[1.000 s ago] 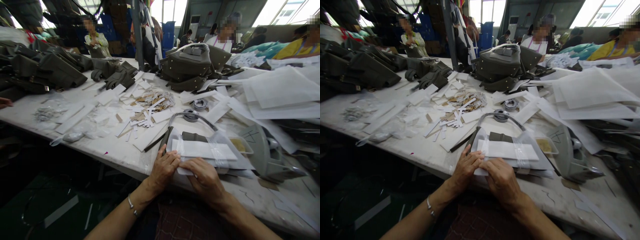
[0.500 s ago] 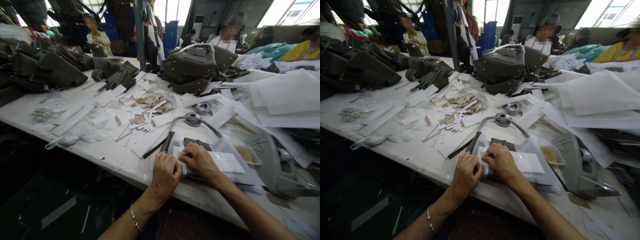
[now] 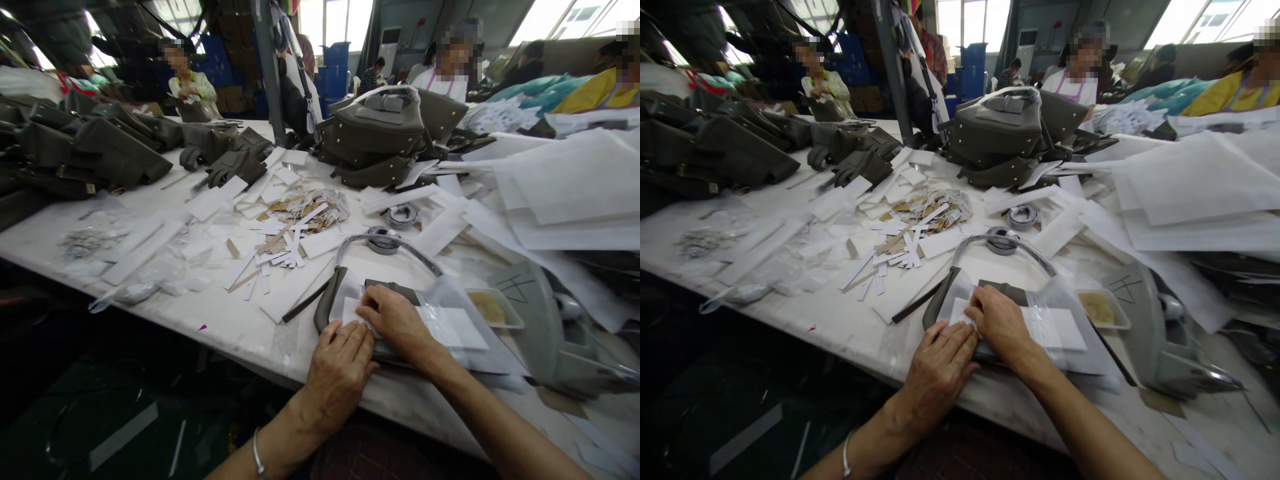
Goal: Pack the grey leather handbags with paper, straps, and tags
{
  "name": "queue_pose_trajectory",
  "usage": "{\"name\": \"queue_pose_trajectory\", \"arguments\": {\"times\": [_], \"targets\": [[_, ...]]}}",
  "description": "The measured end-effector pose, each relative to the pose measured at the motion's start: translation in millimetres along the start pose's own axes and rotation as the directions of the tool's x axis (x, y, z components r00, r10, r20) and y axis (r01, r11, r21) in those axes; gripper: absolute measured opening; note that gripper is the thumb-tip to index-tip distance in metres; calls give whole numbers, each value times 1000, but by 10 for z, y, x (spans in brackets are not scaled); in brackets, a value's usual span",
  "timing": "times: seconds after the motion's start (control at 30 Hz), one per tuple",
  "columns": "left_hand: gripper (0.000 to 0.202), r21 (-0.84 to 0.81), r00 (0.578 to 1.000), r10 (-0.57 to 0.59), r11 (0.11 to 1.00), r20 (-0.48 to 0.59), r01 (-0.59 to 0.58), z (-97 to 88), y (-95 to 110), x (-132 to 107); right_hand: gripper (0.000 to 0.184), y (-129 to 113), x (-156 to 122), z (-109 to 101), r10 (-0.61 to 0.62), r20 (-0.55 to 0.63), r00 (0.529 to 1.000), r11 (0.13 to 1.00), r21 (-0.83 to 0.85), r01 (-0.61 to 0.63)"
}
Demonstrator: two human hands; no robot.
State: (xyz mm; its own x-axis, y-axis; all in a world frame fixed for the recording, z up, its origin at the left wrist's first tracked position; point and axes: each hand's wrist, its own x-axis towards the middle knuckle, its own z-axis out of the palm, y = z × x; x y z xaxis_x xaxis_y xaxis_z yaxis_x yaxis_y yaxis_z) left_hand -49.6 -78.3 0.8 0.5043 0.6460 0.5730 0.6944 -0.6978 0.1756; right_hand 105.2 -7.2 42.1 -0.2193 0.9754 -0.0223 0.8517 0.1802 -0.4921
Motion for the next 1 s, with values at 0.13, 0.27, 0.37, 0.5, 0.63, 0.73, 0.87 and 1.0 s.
{"name": "queue_pose_trajectory", "arguments": {"times": [0.13, 0.27, 0.37, 0.5, 0.63, 0.73, 0.87, 1.0], "targets": [[31, -15, 1000, -19, 1000, -2, 19, 3, -11, -16, 7, -9, 50, -75, 7, -72, 997, 998, -58, -11], [30, -34, 1000, -16, 999, -10, 15, 9, -25, -29, 11, 124, -194, -460, 0, -343, 939, 996, 86, 32], [29, -51, 999, 12, 999, -32, -13, 2, -50, -25, 26, 403, -620, -977, 205, -533, 821, 976, 173, -132], [29, -61, 995, 47, 997, -88, -53, 1, -103, -5, 43, 981, -1302, -1572, 527, -546, 651, 846, 263, -464], [28, -67, 992, 64, 995, -110, -72, 16, -136, 2, 46, 1649, -1730, -1653, 683, -430, 590, 720, 260, -644], [28, -60, 992, 76, 995, -104, -82, 22, -147, -7, 47, 2014, -1747, -1458, 723, -292, 626, 677, 480, -558], [28, -30, 991, 88, 995, -99, -91, 31, -162, -16, 45, 2165, -1534, -1284, 748, -235, 620, 585, 674, -451], [29, -15, 991, 90, 996, -97, -91, 34, -158, -15, 34, 2108, -1388, -1334, 742, -290, 605, 573, 742, -348]]}}
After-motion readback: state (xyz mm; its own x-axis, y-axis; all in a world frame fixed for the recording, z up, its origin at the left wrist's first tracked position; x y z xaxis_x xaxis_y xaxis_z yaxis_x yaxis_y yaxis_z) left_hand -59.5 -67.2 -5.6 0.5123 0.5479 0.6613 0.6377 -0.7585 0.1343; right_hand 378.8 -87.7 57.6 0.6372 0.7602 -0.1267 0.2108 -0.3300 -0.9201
